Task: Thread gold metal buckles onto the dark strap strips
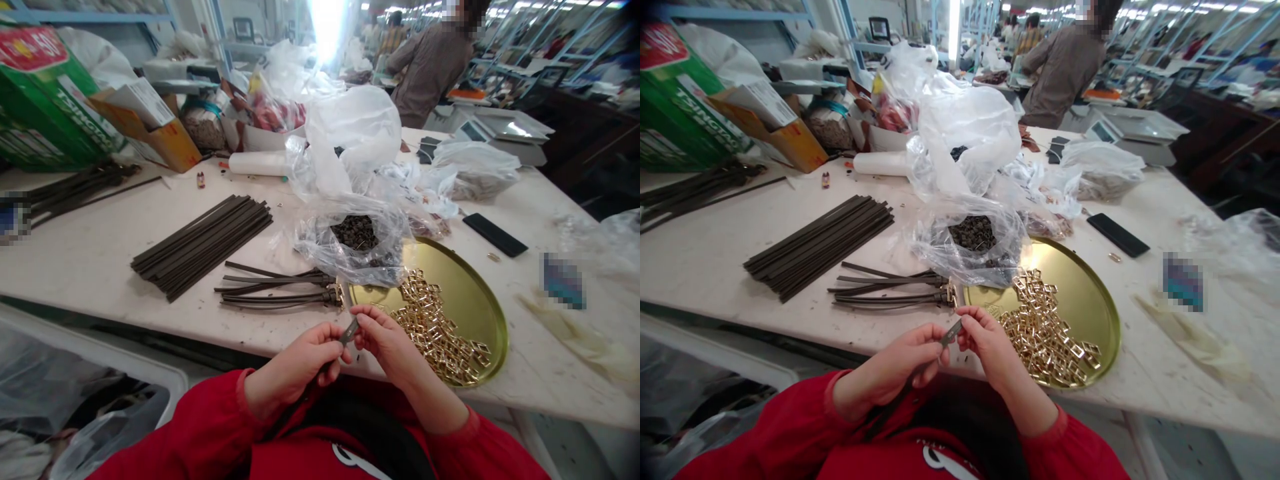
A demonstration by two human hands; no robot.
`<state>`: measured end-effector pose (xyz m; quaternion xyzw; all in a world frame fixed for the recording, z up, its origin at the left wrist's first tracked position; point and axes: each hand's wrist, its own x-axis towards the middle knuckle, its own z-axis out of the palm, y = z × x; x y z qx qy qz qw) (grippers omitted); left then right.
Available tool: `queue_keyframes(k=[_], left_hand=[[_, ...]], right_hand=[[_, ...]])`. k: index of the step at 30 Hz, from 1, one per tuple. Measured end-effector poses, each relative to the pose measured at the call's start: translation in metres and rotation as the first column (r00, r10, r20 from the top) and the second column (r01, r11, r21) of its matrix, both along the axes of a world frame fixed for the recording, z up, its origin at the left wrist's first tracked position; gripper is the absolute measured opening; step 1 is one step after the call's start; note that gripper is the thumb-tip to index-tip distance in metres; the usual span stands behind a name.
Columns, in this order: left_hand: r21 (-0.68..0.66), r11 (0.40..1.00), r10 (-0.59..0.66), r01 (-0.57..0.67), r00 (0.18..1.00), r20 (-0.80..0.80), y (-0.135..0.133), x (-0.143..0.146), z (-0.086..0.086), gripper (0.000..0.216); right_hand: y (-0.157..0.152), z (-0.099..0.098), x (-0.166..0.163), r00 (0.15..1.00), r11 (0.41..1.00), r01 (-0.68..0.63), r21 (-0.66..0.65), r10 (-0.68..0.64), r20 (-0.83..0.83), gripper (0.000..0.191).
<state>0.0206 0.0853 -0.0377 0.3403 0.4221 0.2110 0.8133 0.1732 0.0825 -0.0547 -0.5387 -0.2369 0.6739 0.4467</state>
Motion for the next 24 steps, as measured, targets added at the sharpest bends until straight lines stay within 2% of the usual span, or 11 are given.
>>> queue_keyframes(k=[8,12,19,24], left_hand=[[-0.026,1.000,0.008,-0.006,0.997,0.078,0.005,-0.003,-0.007,0.020],[-0.030,0.999,0.016,-0.013,0.997,0.072,0.001,-0.003,-0.007,0.018],[0.012,0.999,0.049,-0.049,0.998,0.032,-0.010,-0.002,-0.010,0.032],[0.068,0.996,0.066,-0.063,0.997,-0.042,-0.016,0.003,-0.005,0.015]], right_hand=[[0.006,-0.004,0.001,0.998,0.997,-0.014,0.072,0.010,0.057,0.033],[0.004,-0.006,0.000,0.996,0.994,-0.015,0.106,0.006,0.085,0.032],[-0.010,-0.002,0.004,0.987,0.980,-0.039,0.194,0.007,0.162,0.029],[-0.021,0.004,0.006,0.974,0.963,-0.051,0.266,-0.011,0.228,0.032]])
